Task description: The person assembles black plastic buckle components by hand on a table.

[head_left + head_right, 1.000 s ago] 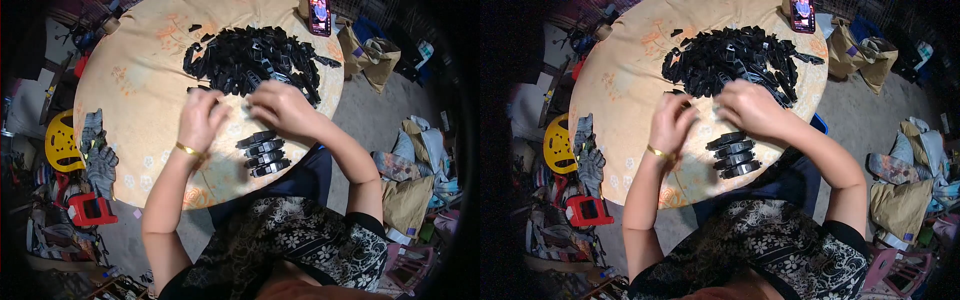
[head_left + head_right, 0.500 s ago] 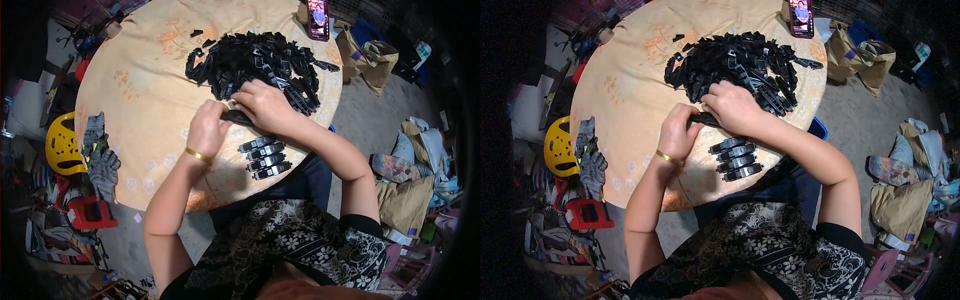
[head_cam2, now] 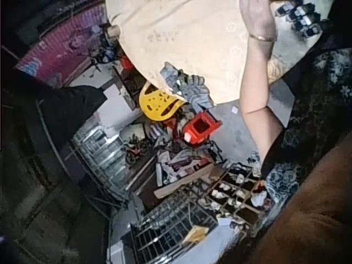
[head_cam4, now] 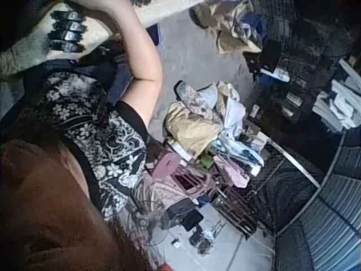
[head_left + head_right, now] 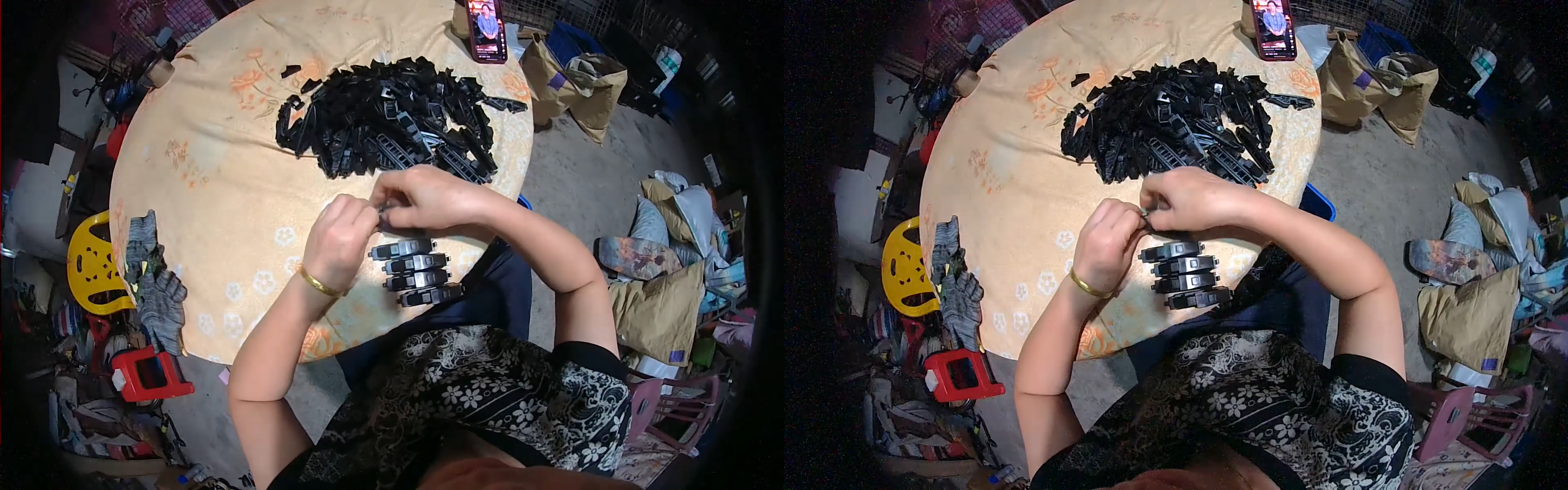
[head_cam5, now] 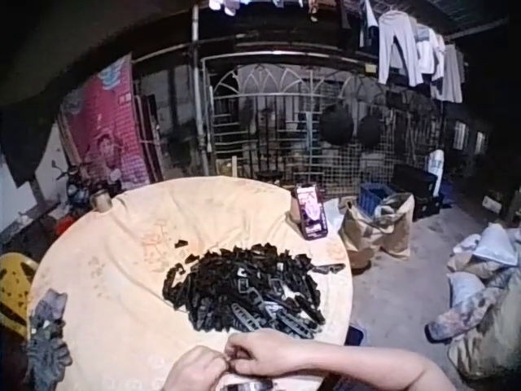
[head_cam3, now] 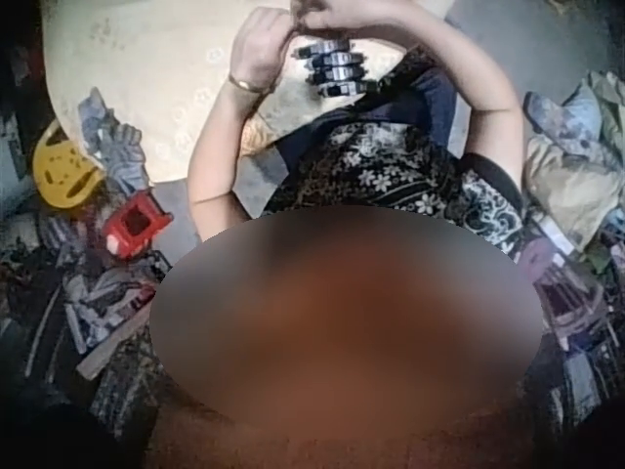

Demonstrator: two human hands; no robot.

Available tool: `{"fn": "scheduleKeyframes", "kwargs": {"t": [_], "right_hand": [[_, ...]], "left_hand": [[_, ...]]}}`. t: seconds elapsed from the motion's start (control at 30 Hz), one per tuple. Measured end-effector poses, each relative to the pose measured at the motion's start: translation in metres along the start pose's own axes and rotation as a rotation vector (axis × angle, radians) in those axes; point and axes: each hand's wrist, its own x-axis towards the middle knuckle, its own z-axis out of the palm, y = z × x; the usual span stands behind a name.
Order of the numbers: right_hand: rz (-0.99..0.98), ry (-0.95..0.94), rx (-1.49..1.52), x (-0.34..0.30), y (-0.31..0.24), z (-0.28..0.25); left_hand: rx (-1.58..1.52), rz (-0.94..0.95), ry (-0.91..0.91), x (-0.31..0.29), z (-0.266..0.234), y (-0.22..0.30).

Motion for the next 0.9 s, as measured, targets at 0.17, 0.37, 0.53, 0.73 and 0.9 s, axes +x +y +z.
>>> {"fn": "scheduleKeyframes", "kwargs": {"t": [0.17,0.37,0.53,0.73,0.9], "right_hand": [[-0.067,0.382,0.245,-0.001,0.008,0.002],[-0.082,0.464,-0.248,-0.031,0.002,0.02],[-0.091,0.353,-0.308,-0.046,0.013,0.026],[-0.162,0.284,-0.296,-0.063,0.011,0.017],[-0.162,0.366,-0.375,-0.063,0.013,0.02]], "left_hand": [[0.229,-0.073,0.02,-0.004,-0.004,-0.016],[0.173,-0.318,0.02,-0.004,-0.011,-0.01],[-0.171,-0.578,-0.133,-0.001,-0.014,0.009],[0.071,-0.187,-0.072,0.003,-0.017,-0.015],[0.142,-0.106,-0.168,0.005,-0.016,-0.02]]}}
